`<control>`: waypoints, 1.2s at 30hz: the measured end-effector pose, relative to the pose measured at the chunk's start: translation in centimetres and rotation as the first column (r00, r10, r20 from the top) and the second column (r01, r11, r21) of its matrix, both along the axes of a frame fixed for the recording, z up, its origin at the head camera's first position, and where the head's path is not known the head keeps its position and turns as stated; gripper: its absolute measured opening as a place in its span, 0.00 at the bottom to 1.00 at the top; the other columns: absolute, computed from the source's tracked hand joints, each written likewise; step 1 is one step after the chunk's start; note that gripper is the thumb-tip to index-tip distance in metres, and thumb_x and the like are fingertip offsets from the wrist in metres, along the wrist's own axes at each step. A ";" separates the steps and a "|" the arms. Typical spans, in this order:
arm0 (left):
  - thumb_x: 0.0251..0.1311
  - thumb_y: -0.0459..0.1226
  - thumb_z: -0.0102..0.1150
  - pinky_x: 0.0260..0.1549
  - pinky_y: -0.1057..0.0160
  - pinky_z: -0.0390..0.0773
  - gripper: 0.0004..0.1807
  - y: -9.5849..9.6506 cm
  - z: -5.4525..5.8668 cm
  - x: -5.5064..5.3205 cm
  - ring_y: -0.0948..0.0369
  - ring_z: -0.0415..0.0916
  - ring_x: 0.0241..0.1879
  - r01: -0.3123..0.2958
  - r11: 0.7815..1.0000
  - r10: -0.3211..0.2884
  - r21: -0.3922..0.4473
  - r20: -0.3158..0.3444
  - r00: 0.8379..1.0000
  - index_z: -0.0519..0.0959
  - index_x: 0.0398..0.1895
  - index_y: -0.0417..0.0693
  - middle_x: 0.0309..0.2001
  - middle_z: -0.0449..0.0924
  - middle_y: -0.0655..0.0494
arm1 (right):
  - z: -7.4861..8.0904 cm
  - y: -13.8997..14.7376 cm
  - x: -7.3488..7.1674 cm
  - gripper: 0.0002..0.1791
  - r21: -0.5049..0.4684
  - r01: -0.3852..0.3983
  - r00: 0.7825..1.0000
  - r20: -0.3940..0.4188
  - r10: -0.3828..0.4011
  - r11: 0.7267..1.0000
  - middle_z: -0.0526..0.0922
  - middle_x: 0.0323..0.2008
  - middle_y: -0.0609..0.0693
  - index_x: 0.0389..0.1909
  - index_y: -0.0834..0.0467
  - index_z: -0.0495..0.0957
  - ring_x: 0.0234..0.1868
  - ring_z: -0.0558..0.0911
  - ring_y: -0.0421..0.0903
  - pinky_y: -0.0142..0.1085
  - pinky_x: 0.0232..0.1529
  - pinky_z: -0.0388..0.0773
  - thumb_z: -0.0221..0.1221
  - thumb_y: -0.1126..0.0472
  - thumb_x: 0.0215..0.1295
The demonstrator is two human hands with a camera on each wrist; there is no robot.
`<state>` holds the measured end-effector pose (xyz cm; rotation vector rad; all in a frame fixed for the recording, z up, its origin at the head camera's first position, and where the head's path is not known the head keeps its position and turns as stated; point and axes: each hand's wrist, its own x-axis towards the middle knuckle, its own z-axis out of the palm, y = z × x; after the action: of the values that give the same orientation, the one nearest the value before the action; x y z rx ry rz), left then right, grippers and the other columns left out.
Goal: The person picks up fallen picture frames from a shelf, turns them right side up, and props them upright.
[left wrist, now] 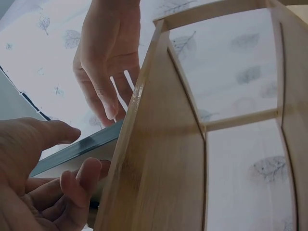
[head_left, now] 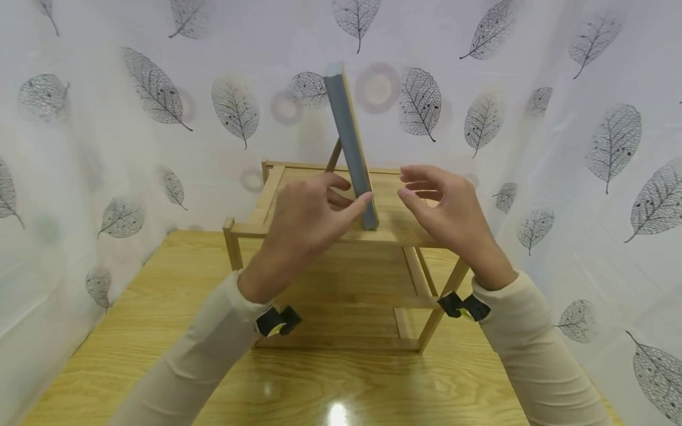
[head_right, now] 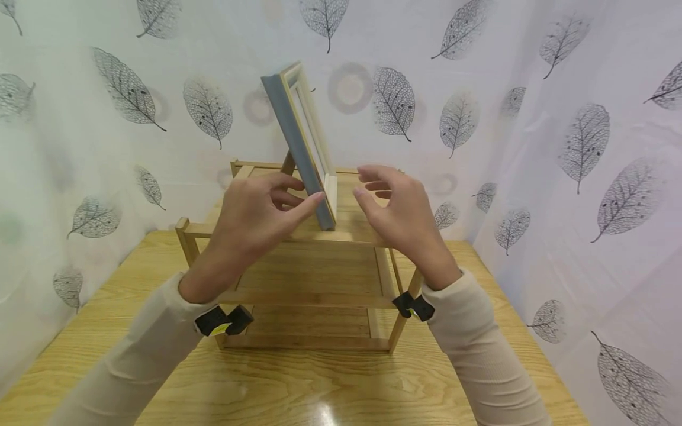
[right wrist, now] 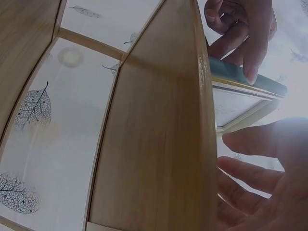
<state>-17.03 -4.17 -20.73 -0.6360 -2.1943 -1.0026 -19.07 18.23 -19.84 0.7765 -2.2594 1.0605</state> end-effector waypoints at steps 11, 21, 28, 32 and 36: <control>0.61 0.49 0.70 0.19 0.65 0.76 0.18 0.7 -0.1 -0.7 0.67 0.84 0.23 0.002 1.000 -0.002 -0.005 0.007 1.000 0.84 0.33 0.42 0.26 0.88 0.56 | -0.4 0.6 -0.5 0.15 0.027 0.043 0.999 0.005 -0.044 0.999 0.85 0.48 0.65 0.52 0.70 0.82 0.47 0.86 0.58 0.49 0.50 0.84 0.63 0.69 0.67; 0.61 0.50 0.70 0.17 0.65 0.75 0.18 0.8 -0.1 -0.9 0.69 0.81 0.20 -0.003 1.000 0.003 0.000 0.010 1.000 0.84 0.28 0.44 0.23 0.86 0.58 | -0.6 0.7 -0.7 0.15 0.024 0.053 0.998 0.020 -0.054 0.998 0.86 0.48 0.64 0.53 0.70 0.82 0.47 0.86 0.58 0.50 0.51 0.83 0.64 0.67 0.67; 0.61 0.48 0.70 0.17 0.64 0.74 0.17 0.7 -0.2 -0.9 0.69 0.79 0.19 -0.006 1.000 0.006 -0.002 0.008 1.000 0.83 0.28 0.43 0.22 0.85 0.58 | -0.5 0.5 -0.7 0.15 0.023 0.047 0.999 0.018 -0.048 0.999 0.86 0.48 0.64 0.52 0.69 0.82 0.47 0.86 0.57 0.48 0.50 0.83 0.64 0.67 0.67; 0.62 0.47 0.69 0.17 0.65 0.74 0.16 0.6 -0.1 -0.9 0.69 0.79 0.19 -0.012 1.000 0.012 -0.008 -0.002 1.000 0.84 0.28 0.43 0.22 0.85 0.58 | -0.5 0.4 -0.7 0.15 0.030 0.050 0.999 0.022 -0.050 0.998 0.86 0.48 0.64 0.52 0.70 0.82 0.47 0.86 0.57 0.49 0.51 0.83 0.64 0.67 0.67; 0.62 0.46 0.69 0.17 0.65 0.75 0.15 0.6 -0.2 -0.8 0.69 0.79 0.18 -0.005 1.000 0.005 -0.012 -0.006 1.000 0.84 0.28 0.43 0.22 0.85 0.58 | -0.5 0.3 -0.6 0.15 0.036 0.052 0.998 0.026 -0.053 0.998 0.85 0.48 0.64 0.52 0.69 0.82 0.48 0.86 0.57 0.49 0.51 0.83 0.64 0.67 0.68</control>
<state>-17.87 -3.56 -20.88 -0.6379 -2.1973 -0.9843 -19.71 18.55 -20.38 0.7174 -2.3139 1.0156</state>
